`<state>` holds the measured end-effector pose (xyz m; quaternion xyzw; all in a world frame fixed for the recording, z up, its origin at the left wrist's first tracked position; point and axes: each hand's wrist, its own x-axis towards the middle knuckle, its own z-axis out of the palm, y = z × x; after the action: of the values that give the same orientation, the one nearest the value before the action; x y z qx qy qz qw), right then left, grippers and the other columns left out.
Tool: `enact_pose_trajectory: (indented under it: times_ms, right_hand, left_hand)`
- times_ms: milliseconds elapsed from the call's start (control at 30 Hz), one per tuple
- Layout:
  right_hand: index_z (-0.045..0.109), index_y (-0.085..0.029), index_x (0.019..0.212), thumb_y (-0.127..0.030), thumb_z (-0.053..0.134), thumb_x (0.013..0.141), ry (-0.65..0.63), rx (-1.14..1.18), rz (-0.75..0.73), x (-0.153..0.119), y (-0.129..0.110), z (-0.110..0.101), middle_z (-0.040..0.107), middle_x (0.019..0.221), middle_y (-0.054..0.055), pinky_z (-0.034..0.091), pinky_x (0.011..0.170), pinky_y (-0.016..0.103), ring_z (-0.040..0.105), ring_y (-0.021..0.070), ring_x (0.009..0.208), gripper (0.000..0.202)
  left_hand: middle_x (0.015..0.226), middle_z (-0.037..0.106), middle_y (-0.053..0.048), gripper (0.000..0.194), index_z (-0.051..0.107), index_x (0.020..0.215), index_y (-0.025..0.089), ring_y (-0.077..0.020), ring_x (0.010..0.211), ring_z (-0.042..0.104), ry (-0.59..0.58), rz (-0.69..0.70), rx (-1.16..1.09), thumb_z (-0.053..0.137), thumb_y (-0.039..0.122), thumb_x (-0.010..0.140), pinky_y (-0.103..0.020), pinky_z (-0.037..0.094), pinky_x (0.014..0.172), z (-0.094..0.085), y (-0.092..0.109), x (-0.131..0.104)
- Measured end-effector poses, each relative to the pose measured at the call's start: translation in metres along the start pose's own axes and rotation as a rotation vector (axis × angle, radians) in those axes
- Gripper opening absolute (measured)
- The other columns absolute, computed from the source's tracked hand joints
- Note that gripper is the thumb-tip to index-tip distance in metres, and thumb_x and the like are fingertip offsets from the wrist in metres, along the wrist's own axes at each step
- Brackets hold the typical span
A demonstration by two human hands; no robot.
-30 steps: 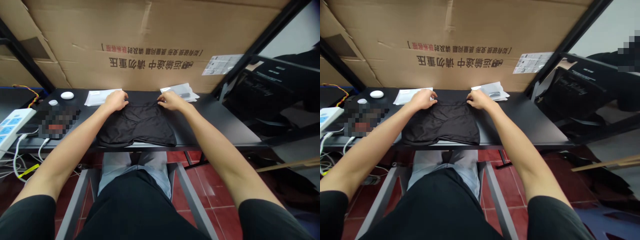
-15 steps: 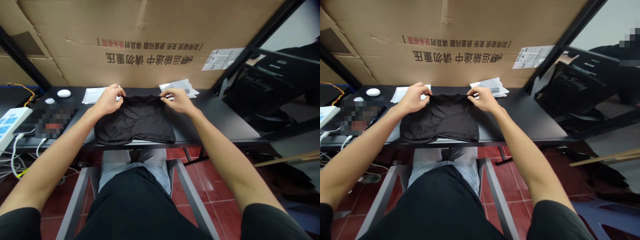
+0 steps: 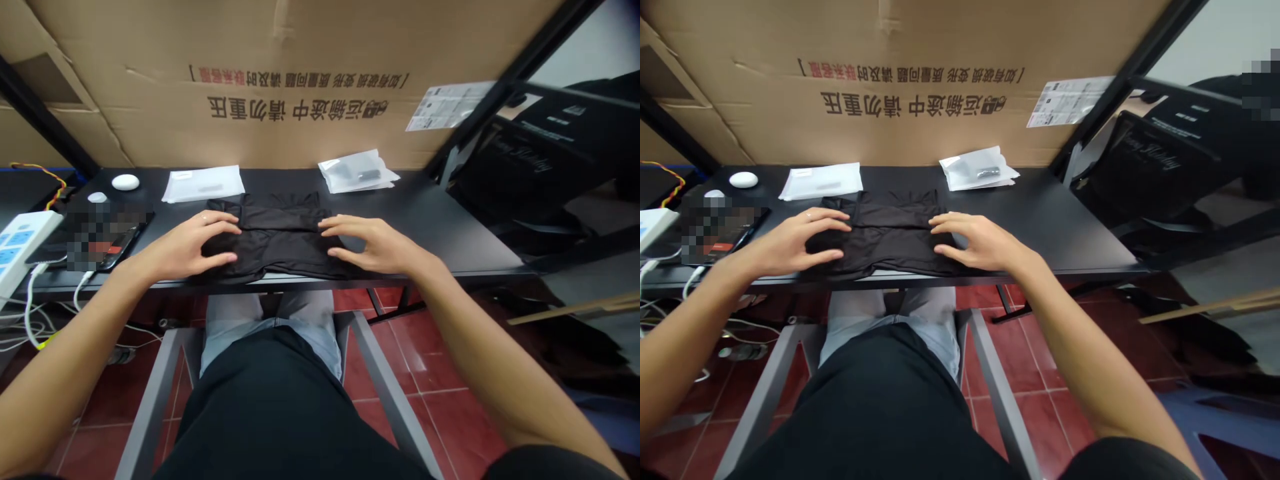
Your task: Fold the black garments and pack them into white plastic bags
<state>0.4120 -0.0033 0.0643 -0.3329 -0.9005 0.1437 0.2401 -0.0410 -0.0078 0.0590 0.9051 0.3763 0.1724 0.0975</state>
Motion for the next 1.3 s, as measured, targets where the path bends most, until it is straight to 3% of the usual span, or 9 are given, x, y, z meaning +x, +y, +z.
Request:
enact_pose_trajectory:
  times_ms: [100, 233, 500, 667, 800, 967, 1133, 1233, 1300]
  right_hand:
    - [0.087, -0.04, 0.136, -0.045, 0.089, 0.098, -0.06, 0.035, 0.005, -0.019, -0.02, -0.003, 0.081, 0.153, 0.001, 0.064, 0.127, 0.058, 0.08, 0.036, 0.14, 0.038]
    - [0.088, -0.041, 0.131, -0.041, 0.079, 0.106, -0.048, -0.024, 0.003, -0.035, -0.022, 0.006, 0.085, 0.145, 0.001, 0.07, 0.12, 0.056, 0.083, 0.0343, 0.133, 0.027]
    - [0.088, -0.041, 0.126, -0.038, 0.079, 0.104, 0.026, -0.047, 0.0, -0.045, -0.02, 0.019, 0.088, 0.136, 0.001, 0.069, 0.12, 0.058, 0.084, 0.0353, 0.132, 0.024]
    - [0.085, -0.042, 0.119, -0.045, 0.07, 0.11, 0.126, -0.086, 0.142, -0.045, -0.021, 0.018, 0.091, 0.116, 0.0, 0.074, 0.097, 0.055, 0.089, 0.0345, 0.105, 0.018]
    - [0.081, -0.039, 0.11, -0.048, 0.068, 0.109, 0.251, -0.049, 0.242, -0.032, -0.014, 0.016, 0.089, 0.104, 0.0, 0.072, 0.093, 0.05, 0.088, 0.0331, 0.095, 0.015]
    - [0.075, -0.032, 0.1, -0.053, 0.069, 0.108, 0.437, -0.064, 0.38, 0.014, 0.01, 0.007, 0.085, 0.091, 0.004, 0.069, 0.086, 0.049, 0.084, 0.0329, 0.083, 0.023]
    - [0.071, -0.027, 0.091, -0.039, 0.079, 0.096, 0.346, -0.136, 0.471, 0.061, 0.051, 0.007, 0.075, 0.069, 0.001, 0.06, 0.079, 0.044, 0.073, 0.0284, 0.067, 0.015]
    - [0.071, -0.026, 0.09, -0.032, 0.085, 0.087, 0.269, -0.185, 0.5, 0.069, 0.067, 0.016, 0.074, 0.071, 0.001, 0.055, 0.076, 0.041, 0.071, 0.0281, 0.071, 0.015]
    - [0.071, -0.026, 0.091, -0.032, 0.085, 0.087, 0.289, -0.19, 0.489, 0.066, 0.07, 0.021, 0.073, 0.071, 0.001, 0.054, 0.077, 0.041, 0.07, 0.0278, 0.072, 0.015]
  left_hand:
    - [0.166, 0.07, -0.008, 0.048, 0.081, 0.142, 0.035, -0.0337, 0.155, 0.064, -0.033, -0.034, -0.022, 0.076, 0.061, 0.102, -0.053, 0.049, 0.138, -0.004, 0.006, -0.031]
    - [0.163, 0.073, -0.007, 0.039, 0.084, 0.136, 0.036, -0.033, 0.151, 0.069, -0.046, -0.088, -0.027, 0.068, 0.056, 0.107, -0.053, 0.053, 0.136, 0.002, 0.002, -0.053]
    - [0.158, 0.077, -0.004, 0.026, 0.086, 0.116, 0.034, -0.0285, 0.14, 0.077, 0.013, -0.021, 0.061, 0.062, 0.043, 0.11, -0.045, 0.061, 0.127, 0.007, 0.004, -0.058]
    - [0.147, 0.083, -0.006, 0.027, 0.079, 0.123, 0.031, -0.0282, 0.129, 0.082, 0.028, -0.105, 0.04, 0.058, 0.044, 0.112, -0.043, 0.064, 0.118, 0.005, 0.009, -0.057]
    - [0.12, 0.088, -0.008, 0.032, 0.072, 0.127, 0.026, -0.0281, 0.107, 0.085, 0.165, -0.29, 0.046, 0.055, 0.05, 0.113, -0.039, 0.065, 0.097, 0.0, 0.004, -0.042]
    - [0.113, 0.086, -0.009, 0.035, 0.071, 0.13, 0.023, -0.0285, 0.103, 0.081, 0.307, -0.375, 0.116, 0.052, 0.047, 0.114, -0.039, 0.06, 0.098, -0.009, -0.012, 0.005]
    - [0.127, 0.083, -0.013, 0.034, 0.073, 0.136, 0.026, -0.0381, 0.116, 0.077, 0.292, -0.553, 0.292, 0.063, 0.042, 0.108, -0.051, 0.058, 0.105, -0.007, -0.021, 0.043]
    - [0.139, 0.077, -0.015, 0.03, 0.076, 0.132, 0.028, -0.0425, 0.124, 0.073, 0.277, -0.612, 0.356, 0.069, 0.038, 0.104, -0.054, 0.058, 0.105, -0.002, -0.019, 0.047]
    - [0.143, 0.074, -0.015, 0.029, 0.077, 0.13, 0.029, -0.0417, 0.125, 0.072, 0.295, -0.6, 0.356, 0.069, 0.036, 0.104, -0.053, 0.059, 0.105, -0.001, -0.018, 0.042]
